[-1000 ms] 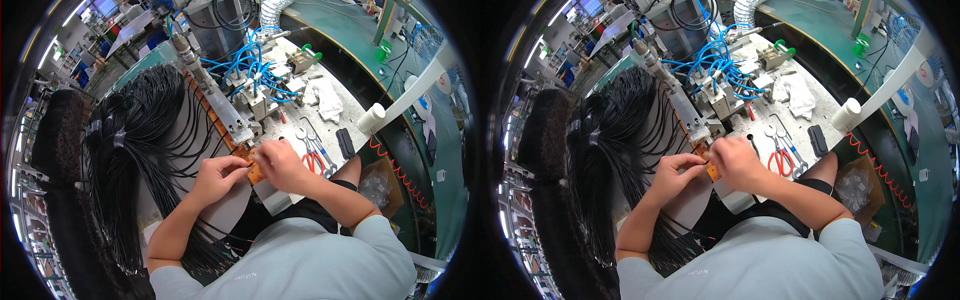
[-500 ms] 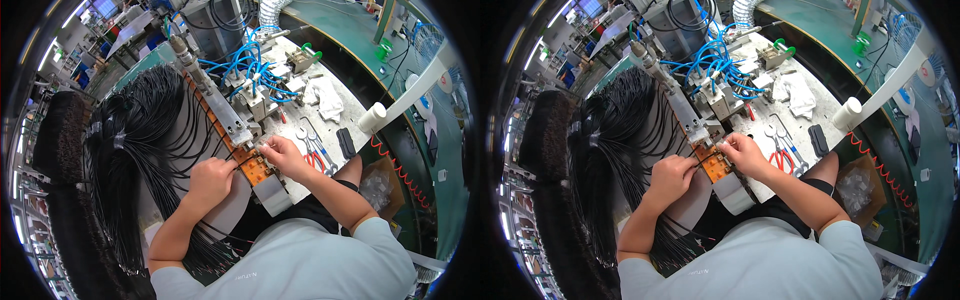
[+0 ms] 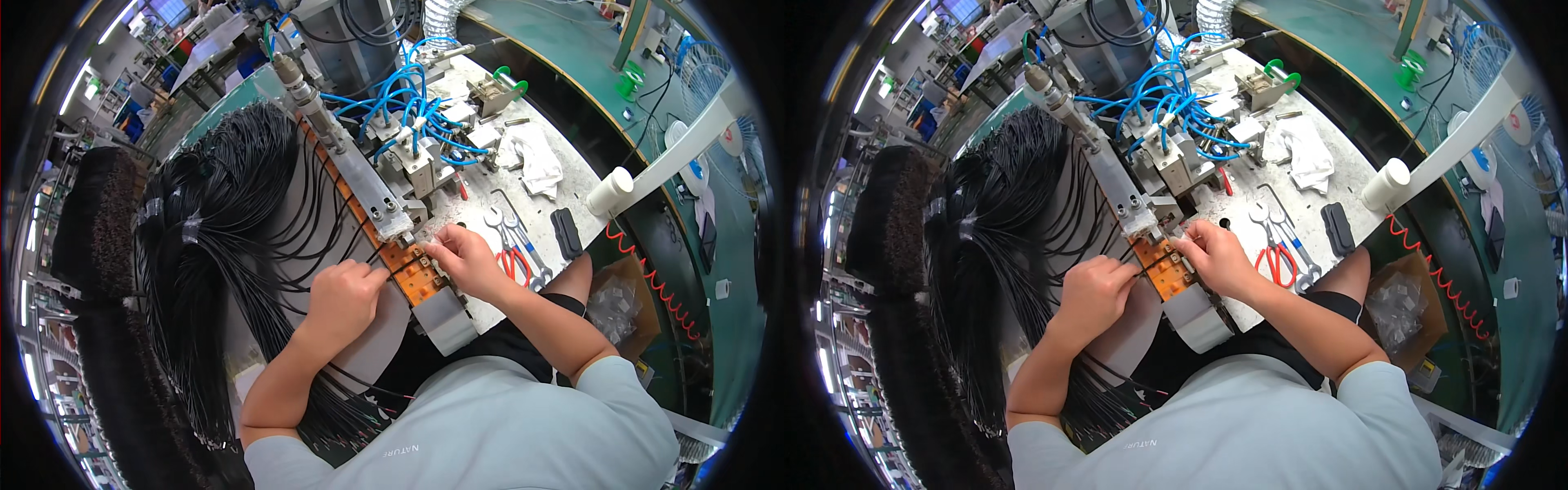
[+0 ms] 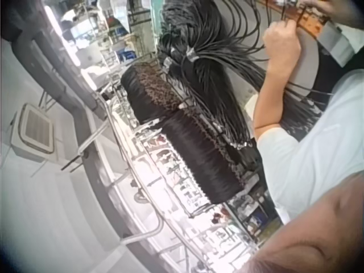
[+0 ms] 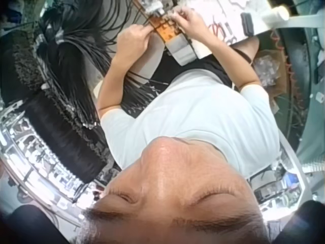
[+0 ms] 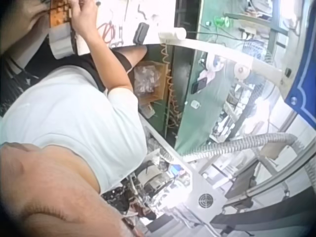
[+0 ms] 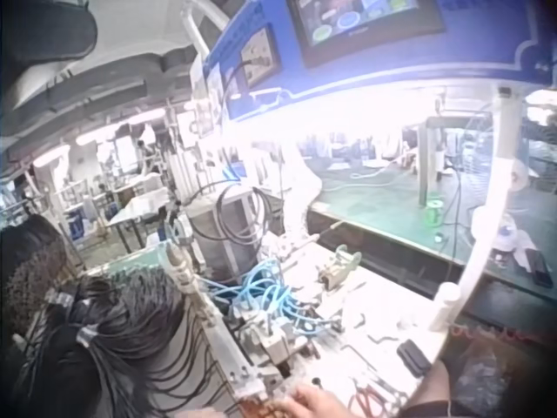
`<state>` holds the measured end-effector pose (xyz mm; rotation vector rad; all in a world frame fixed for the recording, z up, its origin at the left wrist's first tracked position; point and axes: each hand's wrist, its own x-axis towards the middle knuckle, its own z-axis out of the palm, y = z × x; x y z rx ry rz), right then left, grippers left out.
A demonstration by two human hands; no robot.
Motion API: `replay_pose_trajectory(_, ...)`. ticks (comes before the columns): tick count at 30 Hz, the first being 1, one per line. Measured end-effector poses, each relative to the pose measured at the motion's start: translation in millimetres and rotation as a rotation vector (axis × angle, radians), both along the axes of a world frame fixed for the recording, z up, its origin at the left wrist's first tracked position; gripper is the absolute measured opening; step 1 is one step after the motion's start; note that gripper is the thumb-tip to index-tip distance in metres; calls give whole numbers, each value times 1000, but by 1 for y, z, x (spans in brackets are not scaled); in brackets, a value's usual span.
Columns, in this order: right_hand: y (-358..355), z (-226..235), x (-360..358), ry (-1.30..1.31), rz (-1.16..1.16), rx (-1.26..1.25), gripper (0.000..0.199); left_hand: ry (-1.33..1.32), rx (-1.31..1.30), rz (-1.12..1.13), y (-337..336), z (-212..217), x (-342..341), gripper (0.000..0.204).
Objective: The person attaches plastic components onto the ends of wires and positions them into a fixture by hand.
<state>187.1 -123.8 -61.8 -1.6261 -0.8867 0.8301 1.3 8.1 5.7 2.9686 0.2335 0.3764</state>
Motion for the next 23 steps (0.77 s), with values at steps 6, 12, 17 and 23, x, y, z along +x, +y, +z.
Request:
replay_pose_trajectory(6, 4, 1, 6, 241, 26, -61, 20, -44, -1, 10, 3, -5, 1, 11)
replay_pose_trajectory(12, 5, -10, -3, 236, -43, -68, 20, -57, -18, 1, 2, -6, 2, 10)
replay_pose_trajectory(17, 0, -7, 1, 127, -133, -42, 20, -66, -29, 10, -1, 7, 0, 11)
replay_pose_trajectory(23, -27, 10, -8, 75, -93, 170, 17, -21, -184, 37, 1, 63, -10, 11)
